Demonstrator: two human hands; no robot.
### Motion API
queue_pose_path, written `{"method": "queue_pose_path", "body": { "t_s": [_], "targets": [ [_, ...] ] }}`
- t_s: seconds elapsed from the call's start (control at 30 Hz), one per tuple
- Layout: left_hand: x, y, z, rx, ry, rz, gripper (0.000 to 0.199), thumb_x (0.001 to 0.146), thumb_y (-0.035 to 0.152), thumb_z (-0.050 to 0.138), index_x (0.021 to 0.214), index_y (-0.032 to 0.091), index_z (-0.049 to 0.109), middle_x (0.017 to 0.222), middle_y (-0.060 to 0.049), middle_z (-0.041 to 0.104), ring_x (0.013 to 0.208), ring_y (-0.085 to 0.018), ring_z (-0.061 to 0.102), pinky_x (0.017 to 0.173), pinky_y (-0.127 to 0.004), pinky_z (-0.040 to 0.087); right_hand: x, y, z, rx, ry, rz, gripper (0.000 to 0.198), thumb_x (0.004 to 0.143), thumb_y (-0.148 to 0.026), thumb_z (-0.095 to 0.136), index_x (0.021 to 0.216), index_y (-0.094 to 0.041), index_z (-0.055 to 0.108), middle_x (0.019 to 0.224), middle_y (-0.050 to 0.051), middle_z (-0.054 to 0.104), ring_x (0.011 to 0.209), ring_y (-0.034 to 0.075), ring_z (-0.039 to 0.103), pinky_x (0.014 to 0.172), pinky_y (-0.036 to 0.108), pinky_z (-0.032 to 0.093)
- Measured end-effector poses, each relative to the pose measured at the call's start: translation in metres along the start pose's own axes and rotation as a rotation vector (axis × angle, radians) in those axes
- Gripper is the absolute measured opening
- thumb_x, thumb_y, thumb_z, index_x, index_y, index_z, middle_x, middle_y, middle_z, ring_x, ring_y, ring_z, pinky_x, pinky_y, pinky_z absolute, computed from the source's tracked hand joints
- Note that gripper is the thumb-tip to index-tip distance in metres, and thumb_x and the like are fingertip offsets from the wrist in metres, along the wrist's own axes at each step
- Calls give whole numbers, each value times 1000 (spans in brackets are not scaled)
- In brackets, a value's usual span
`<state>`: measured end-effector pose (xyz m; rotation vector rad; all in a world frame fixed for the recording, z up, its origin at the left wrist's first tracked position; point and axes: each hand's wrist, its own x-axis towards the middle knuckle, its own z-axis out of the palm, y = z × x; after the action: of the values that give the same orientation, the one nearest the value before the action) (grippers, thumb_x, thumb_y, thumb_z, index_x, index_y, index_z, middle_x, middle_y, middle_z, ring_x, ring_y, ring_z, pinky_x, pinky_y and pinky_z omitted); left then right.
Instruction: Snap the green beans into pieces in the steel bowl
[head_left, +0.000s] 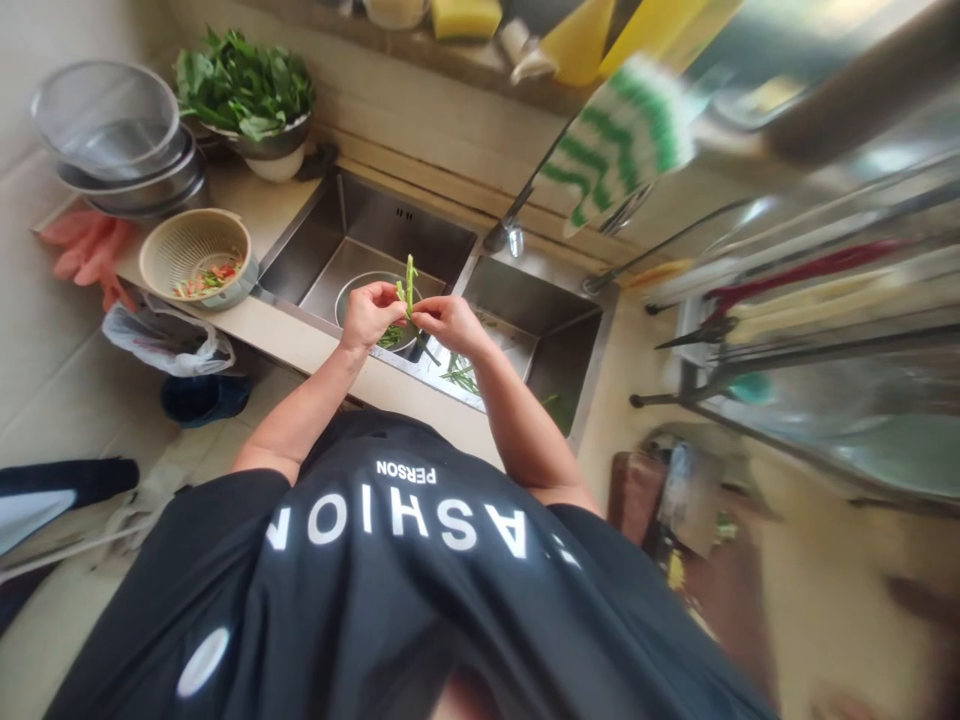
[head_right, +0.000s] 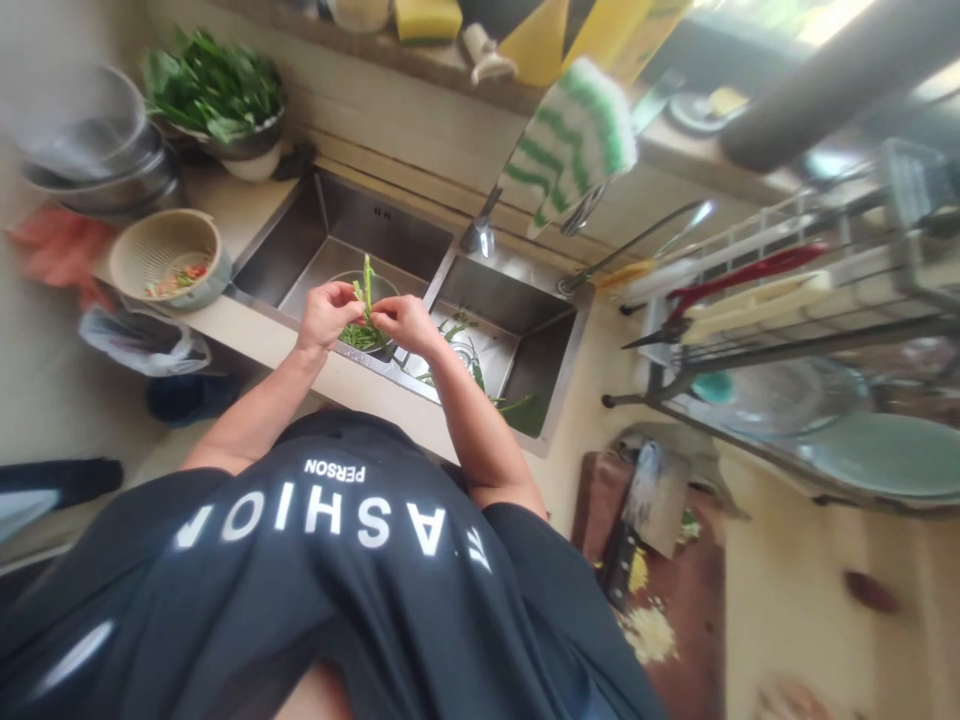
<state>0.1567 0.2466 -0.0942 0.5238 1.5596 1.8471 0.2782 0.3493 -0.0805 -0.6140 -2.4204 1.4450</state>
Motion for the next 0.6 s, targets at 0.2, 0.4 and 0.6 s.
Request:
{"method": "queue_pose_path", "body": {
  "t_s": [0.2,0.4,0.6],
  "targets": [
    [-20,-2,4,0,-57,30,29,55,22,78,79,13,64,69,1,67,60,-11,64,57,-24,57,-13,0,-1,-84,153,-91,28,76,-29,56,79,-12,78,65,3,64,60,12,50,61,26,36],
    [-32,1,4,69,-17,114,22,54,16,72,74,13,64,63,4,64,56,-9,59,53,-21,53,-20,-5,9,-74,195,-204,22,72,-26,58,66,-14,74,61,2,61,58,11,49,61,27,36],
    [-22,8,11,70,-75,76,21,54,14,70,73,14,62,63,4,64,53,-8,57,51,-20,51,-14,-2,22,420,251,138,17,66,-28,56,62,-15,67,50,-3,51,48,8,38,49,24,28]
  ]
}}
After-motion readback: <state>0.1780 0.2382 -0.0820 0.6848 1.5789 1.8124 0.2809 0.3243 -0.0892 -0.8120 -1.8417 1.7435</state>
